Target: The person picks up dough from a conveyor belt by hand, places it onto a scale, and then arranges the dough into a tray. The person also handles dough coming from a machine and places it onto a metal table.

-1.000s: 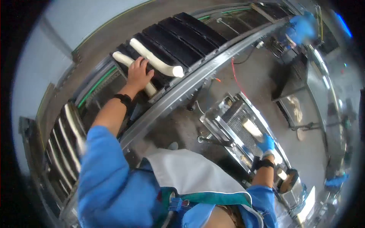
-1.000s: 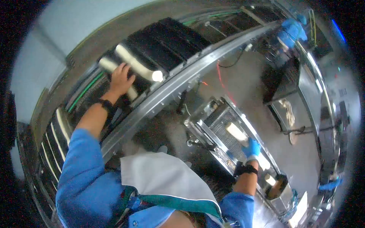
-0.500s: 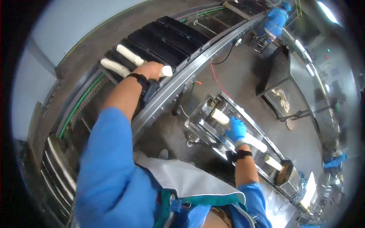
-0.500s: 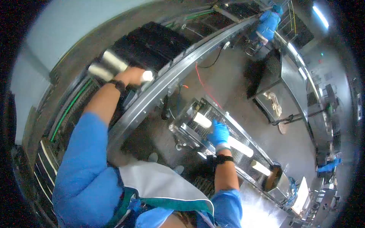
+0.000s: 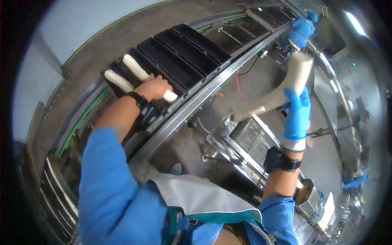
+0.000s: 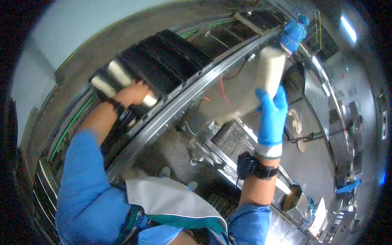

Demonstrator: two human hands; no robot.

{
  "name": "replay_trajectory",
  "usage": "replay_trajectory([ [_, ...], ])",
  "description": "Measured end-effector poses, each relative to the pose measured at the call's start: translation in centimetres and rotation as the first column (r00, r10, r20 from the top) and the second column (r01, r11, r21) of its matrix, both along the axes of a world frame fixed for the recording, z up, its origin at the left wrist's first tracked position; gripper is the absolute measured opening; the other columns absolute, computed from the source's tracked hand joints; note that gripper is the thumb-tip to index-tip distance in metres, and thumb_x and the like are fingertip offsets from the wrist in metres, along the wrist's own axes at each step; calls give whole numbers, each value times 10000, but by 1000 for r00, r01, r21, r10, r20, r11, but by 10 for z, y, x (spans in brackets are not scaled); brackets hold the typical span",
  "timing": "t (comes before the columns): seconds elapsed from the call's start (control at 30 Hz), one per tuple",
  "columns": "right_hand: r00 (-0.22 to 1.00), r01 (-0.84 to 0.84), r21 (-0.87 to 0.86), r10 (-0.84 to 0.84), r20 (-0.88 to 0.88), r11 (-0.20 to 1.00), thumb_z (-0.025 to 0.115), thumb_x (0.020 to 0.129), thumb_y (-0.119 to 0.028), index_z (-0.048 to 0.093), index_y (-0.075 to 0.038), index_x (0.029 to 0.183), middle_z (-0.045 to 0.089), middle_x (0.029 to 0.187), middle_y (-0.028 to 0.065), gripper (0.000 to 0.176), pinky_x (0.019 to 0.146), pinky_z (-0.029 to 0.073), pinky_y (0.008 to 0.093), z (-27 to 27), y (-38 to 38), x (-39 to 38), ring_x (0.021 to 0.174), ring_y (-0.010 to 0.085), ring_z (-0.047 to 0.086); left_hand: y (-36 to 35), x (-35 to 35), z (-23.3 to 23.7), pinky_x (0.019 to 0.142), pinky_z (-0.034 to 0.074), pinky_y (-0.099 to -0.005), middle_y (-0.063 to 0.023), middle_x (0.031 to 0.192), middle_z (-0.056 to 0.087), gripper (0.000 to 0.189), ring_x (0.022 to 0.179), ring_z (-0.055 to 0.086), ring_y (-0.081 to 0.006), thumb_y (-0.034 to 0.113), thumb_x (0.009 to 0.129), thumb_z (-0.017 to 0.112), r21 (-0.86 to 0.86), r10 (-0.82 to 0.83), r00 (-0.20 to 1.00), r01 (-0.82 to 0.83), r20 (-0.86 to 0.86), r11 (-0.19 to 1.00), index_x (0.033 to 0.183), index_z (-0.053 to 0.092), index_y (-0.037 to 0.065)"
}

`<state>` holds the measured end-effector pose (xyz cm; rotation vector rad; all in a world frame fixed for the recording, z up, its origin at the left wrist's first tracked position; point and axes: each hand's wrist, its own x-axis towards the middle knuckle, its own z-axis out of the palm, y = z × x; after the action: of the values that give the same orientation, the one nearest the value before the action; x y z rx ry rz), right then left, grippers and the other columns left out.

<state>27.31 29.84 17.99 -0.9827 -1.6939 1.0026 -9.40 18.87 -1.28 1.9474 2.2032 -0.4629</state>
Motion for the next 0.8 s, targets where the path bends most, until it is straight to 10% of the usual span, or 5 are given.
replay_trajectory([
  [0.23, 818, -501, -163, 404, -411, 850, 544, 834, -77, 544, 11, 1089, 584, 1002, 79, 271, 819, 497, 296, -23, -15, -108, 895, 174, 580, -40, 22, -23, 971, 321, -531, -129, 1158, 579, 329, 1135, 506, -296, 298, 864, 461, -131, -495, 848, 522, 192, 843, 1076, 603, 90],
  [0.33, 764, -590, -315, 388, -516, 743, 559, 845, -40, 490, 21, 1229, 560, 1126, 101, 395, 907, 455, 299, -68, -23, -127, 1032, 183, 541, -74, 54, -24, 915, 367, -526, -169, 1050, 605, 290, 1044, 551, -324, 258, 846, 471, 130, 83, 892, -156, 444, 979, 936, 622, 28],
  [0.6, 893, -276, -252, 345, 289, 927, 579, 823, -43, 499, 3, 1246, 551, 1237, 116, 433, 971, 399, 326, -199, 38, 53, 1132, 207, 518, -103, 77, -42, 736, 431, -478, -179, 819, 564, 260, 813, 524, -355, 176, 906, 423, 342, 37, 929, -173, 369, 924, 781, 588, 18],
  [0.67, 692, -100, 54, 31, 721, 993, 637, 760, -97, 545, -24, 1179, 588, 1133, 186, 435, 913, 445, 357, -237, 63, 147, 1045, 296, 580, -105, 75, -48, 764, 434, -445, -144, 836, 598, 246, 875, 548, -317, 178, 898, 437, 316, 36, 969, -115, 245, 942, 798, 621, 48],
  [0.8, 169, 123, -135, 113, 979, 983, 560, 754, -171, 625, -54, 1031, 635, 1007, 213, 307, 814, 491, 406, -255, 83, 297, 961, 360, 603, -96, 82, -41, 785, 436, -443, -131, 847, 613, 255, 883, 568, -316, 206, 905, 447, 271, 214, 938, -289, 273, 918, 832, 636, 51],
])
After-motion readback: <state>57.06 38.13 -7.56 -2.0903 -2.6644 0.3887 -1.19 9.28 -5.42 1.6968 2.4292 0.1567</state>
